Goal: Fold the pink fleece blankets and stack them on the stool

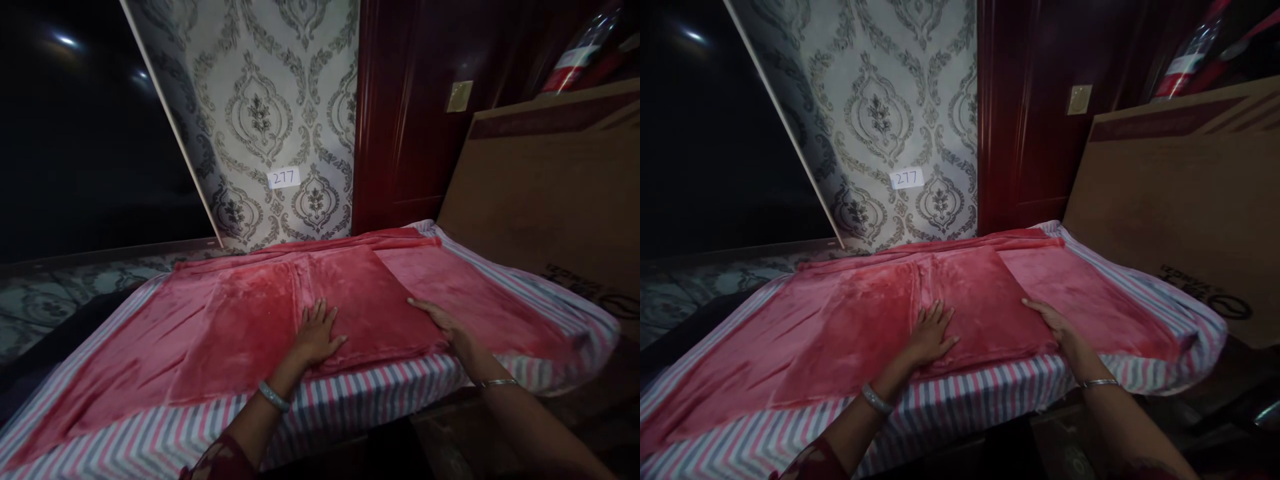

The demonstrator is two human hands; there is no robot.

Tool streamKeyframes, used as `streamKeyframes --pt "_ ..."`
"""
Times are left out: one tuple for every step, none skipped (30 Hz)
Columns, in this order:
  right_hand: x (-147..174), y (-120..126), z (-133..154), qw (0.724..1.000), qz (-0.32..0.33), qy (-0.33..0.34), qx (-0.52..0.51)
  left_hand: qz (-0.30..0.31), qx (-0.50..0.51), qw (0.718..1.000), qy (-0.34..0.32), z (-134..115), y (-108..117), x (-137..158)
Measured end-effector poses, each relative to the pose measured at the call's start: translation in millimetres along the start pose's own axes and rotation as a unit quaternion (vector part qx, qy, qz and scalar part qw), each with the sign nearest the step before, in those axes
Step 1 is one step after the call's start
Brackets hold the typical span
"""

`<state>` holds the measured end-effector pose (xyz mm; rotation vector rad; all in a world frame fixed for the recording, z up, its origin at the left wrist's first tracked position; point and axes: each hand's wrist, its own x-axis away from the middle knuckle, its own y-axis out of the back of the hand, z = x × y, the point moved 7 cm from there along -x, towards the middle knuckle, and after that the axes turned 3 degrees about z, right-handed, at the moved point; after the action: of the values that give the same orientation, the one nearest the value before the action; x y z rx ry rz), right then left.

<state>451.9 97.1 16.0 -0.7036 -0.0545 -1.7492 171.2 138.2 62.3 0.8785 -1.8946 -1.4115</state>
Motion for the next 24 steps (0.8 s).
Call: streamKeyframes --pt "-1.3 1.9 -0.7 1.000 -0.002 0.001 -0.003 0.010 -0.006 1.000 0.003 2.1 -5.5 0.0" --pt "-3.2 3.7 -2.2 1.000 -0.001 -0.002 -0.009 0.013 -0.009 1.000 0.004 3.3 -9.0 0.9" --pt "-5.5 5.2 -4.5 1.000 0.003 -0.011 -0.018 0.012 -0.012 1.000 0.006 4.0 -10.6 2.2" --pt "-8.0 6.4 -7.0 0.999 0.009 -0.020 -0.029 0.011 -0.012 1.000 0.007 4.2 -11.0 3.5" --pt "-10.5 7.4 -9.7 0.999 0.014 -0.031 -0.040 0.011 -0.011 1.000 0.008 4.1 -10.0 4.6" --pt "-12.8 8.2 -11.8 0.998 0.018 -0.040 -0.052 0.013 -0.009 1.000 0.008 4.1 -8.0 5.1" --pt "-14.8 8.0 -12.9 0.997 0.025 -0.046 -0.062 0.018 -0.002 1.000 0.008 4.3 -5.3 4.8" --pt "-16.4 7.1 -12.7 0.996 0.032 -0.046 -0.069 0.022 0.011 1.000 0.007 4.9 -1.5 3.4" --pt "-17.5 4.9 -11.1 0.996 0.041 -0.043 -0.072 0.023 0.042 0.999 0.008 6.3 3.3 0.6" --pt "-17.8 1.4 -8.1 0.995 0.052 -0.036 -0.072 0.022 0.086 0.996 0.010 8.4 9.2 -3.7" --pt "-17.4 -3.1 -4.0 0.995 0.064 -0.029 -0.070 0.016 0.136 0.990 0.014 10.8 15.9 -9.6" --pt "-16.2 -8.7 1.4 0.995 0.075 -0.019 -0.067 0.007 0.185 0.983 0.016 13.0 23.3 -17.0" --pt "-14.4 -15.1 7.7 0.995 0.085 -0.009 -0.060 -0.005 0.227 0.974 0.018 15.0 31.0 -25.7" --pt "-11.9 -22.6 14.9 0.994 0.095 0.004 -0.051 -0.017 0.259 0.965 0.018 16.0 38.8 -35.2" --pt "-8.9 -31.6 23.1 0.993 0.109 0.023 -0.041 -0.027 0.282 0.959 0.017 16.1 46.2 -45.3" --pt "-5.4 -41.7 31.7 0.991 0.125 0.046 -0.030 -0.036 0.301 0.953 0.015 15.4 53.1 -55.3" --pt "-1.6 -53.2 40.2 0.987 0.145 0.071 -0.018 -0.043 0.325 0.944 0.015 14.4 59.3 -65.0" --pt "2.3 -65.7 47.9 0.981 0.167 0.097 -0.005 -0.047 0.351 0.935 0.017 13.2 64.8 -73.9" --pt "6.0 -78.7 54.2 0.974 0.189 0.122 0.011 -0.049 0.375 0.926 0.020 11.9 69.8 -82.0" --pt "9.1 -91.8 58.9 0.966 0.208 0.148 0.030 -0.050 0.395 0.917 0.025 10.5 74.2 -89.2" --pt "11.4 -104.8 61.9 0.958 0.222 0.172 0.054 -0.050 0.413 0.909 0.031 9.2 78.2 -95.6" --pt "12.8 -117.8 63.0 0.949 0.235 0.196 0.082 -0.049 0.426 0.903 0.037 7.7 81.6 -101.3" --pt "13.6 -131.0 62.3 0.937 0.248 0.219 0.109 -0.047 0.436 0.898 0.043 6.2 84.2 -106.6" --pt "13.8 -143.8 60.1 0.925 0.260 0.240 0.135 -0.044 0.442 0.895 0.049 4.5 86.0 -111.5"
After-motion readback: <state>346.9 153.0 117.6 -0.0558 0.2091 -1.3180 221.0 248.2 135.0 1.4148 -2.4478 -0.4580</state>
